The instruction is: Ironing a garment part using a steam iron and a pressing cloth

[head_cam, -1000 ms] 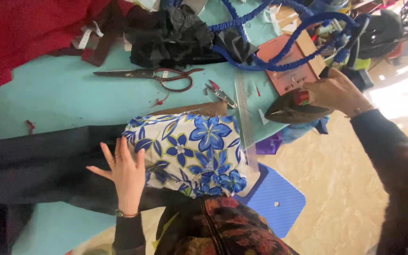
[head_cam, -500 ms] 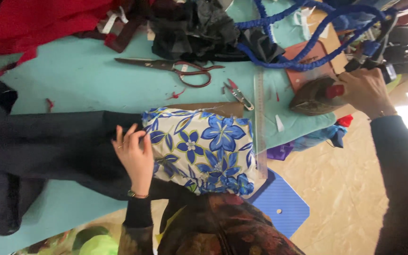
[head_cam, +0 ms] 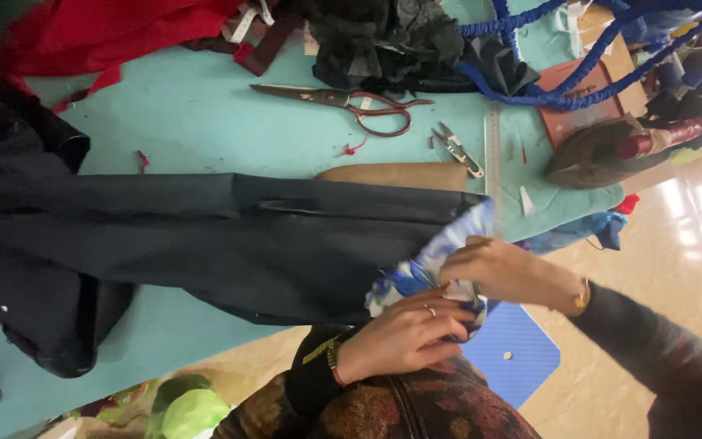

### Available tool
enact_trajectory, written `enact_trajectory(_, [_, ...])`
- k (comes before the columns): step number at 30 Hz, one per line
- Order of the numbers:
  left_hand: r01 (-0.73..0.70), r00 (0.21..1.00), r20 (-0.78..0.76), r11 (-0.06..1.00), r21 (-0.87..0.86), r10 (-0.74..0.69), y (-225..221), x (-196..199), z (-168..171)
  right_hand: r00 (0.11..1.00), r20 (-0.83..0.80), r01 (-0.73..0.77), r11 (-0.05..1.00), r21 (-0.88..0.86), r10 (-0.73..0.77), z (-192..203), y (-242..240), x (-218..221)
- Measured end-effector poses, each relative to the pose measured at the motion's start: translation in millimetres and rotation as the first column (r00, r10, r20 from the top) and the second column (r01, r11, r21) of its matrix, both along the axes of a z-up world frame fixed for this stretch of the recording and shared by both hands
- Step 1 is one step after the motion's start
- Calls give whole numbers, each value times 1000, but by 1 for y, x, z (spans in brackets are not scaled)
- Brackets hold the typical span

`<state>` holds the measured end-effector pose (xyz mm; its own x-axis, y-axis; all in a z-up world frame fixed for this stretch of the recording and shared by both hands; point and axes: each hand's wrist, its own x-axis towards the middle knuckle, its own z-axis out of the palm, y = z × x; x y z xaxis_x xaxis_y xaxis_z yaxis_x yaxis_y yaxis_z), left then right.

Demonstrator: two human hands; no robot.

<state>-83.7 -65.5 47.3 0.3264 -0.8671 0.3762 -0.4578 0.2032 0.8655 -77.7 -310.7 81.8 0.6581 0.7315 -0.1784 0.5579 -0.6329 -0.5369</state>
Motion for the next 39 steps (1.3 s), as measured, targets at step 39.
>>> enact_trajectory(39, [-785,527,728,579,219,439,112,145,-70,648,366,707,706,37,-668,-110,63,88])
